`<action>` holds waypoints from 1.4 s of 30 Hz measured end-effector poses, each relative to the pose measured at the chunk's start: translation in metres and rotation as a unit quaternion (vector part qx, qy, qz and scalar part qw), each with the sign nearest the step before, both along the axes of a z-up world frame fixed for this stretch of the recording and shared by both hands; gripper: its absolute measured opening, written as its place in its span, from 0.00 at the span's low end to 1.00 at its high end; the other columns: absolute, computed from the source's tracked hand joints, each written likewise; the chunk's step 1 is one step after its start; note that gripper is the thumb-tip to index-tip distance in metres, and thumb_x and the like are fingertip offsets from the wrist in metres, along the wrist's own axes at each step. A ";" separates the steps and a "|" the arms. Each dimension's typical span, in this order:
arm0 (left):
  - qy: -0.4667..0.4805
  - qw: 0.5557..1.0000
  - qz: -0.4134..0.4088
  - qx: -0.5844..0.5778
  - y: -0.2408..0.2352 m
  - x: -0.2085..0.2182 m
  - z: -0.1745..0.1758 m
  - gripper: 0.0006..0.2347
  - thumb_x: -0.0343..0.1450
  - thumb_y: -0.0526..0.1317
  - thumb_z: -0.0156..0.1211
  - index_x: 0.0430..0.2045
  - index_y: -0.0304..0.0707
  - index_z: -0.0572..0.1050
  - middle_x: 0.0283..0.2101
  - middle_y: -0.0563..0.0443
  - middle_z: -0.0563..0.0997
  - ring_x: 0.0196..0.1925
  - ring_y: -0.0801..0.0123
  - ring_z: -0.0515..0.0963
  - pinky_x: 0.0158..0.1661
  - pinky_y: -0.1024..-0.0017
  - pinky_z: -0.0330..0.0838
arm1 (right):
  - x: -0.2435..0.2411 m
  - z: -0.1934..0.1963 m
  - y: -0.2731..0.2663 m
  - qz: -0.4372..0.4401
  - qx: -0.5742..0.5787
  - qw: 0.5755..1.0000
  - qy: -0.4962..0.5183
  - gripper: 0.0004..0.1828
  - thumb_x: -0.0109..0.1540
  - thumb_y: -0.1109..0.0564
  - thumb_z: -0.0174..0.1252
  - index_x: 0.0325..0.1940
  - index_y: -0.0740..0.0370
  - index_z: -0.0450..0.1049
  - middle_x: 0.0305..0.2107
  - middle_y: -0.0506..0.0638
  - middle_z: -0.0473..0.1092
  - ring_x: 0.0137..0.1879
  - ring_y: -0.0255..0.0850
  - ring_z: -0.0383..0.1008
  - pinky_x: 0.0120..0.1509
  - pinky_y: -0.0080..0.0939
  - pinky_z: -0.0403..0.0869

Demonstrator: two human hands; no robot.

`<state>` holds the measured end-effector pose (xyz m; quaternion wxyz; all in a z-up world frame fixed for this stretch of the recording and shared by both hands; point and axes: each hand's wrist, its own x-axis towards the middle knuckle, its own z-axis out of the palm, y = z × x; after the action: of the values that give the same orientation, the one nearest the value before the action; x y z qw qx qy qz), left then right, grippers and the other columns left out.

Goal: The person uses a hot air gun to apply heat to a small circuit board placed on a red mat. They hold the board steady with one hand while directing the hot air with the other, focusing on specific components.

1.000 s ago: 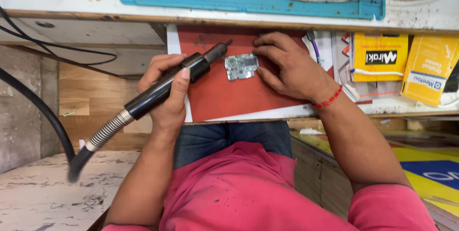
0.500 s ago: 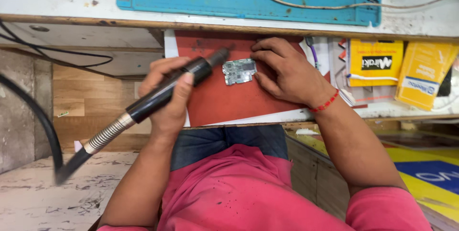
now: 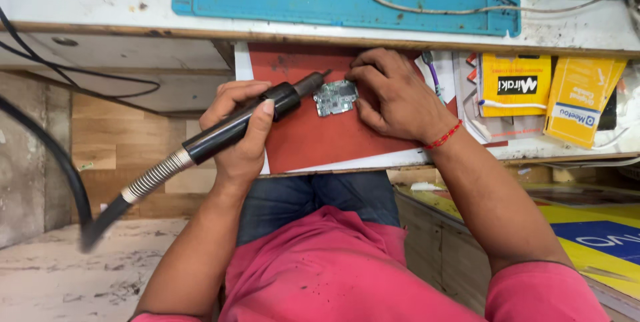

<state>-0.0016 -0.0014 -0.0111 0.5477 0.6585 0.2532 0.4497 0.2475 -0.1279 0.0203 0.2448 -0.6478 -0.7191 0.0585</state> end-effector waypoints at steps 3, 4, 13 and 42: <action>0.014 0.992 -0.086 0.096 0.000 0.000 0.002 0.08 0.71 0.35 0.67 0.40 0.31 0.78 0.46 0.45 0.82 0.48 0.62 0.79 0.54 0.70 0.72 | -0.001 0.002 -0.001 0.002 0.001 1.000 0.009 0.21 0.57 0.61 0.63 0.54 0.63 0.73 0.52 0.58 0.68 0.59 0.56 0.70 0.65 0.52 0.71; 0.018 0.994 -0.064 0.084 -0.002 -0.003 0.002 0.08 0.72 0.36 0.66 0.40 0.31 0.78 0.46 0.45 0.82 0.48 0.62 0.79 0.54 0.70 0.72 | -0.003 0.001 -0.001 0.002 -0.001 1.000 0.012 0.21 0.57 0.61 0.62 0.54 0.63 0.72 0.53 0.58 0.67 0.59 0.57 0.70 0.65 0.52 0.71; 0.022 0.995 -0.060 0.078 -0.006 -0.005 0.007 0.09 0.70 0.36 0.65 0.40 0.31 0.78 0.44 0.43 0.82 0.46 0.64 0.78 0.51 0.70 0.72 | -0.006 -0.003 -0.004 0.024 0.008 0.999 0.031 0.21 0.57 0.64 0.62 0.54 0.67 0.72 0.52 0.60 0.67 0.59 0.57 0.71 0.64 0.50 0.73; 0.032 0.992 -0.068 0.106 0.001 0.000 0.009 0.09 0.72 0.38 0.65 0.40 0.31 0.77 0.41 0.42 0.82 0.44 0.62 0.80 0.50 0.69 0.74 | 0.017 0.029 0.028 0.128 -0.130 0.983 0.032 0.21 0.57 0.59 0.62 0.54 0.69 0.72 0.57 0.62 0.68 0.59 0.58 0.72 0.61 0.49 0.73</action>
<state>-0.0015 -0.0007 -0.0019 0.4961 0.7423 0.1761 0.4145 0.2645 -0.0998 0.0494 0.1723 -0.5740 -0.7744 0.2030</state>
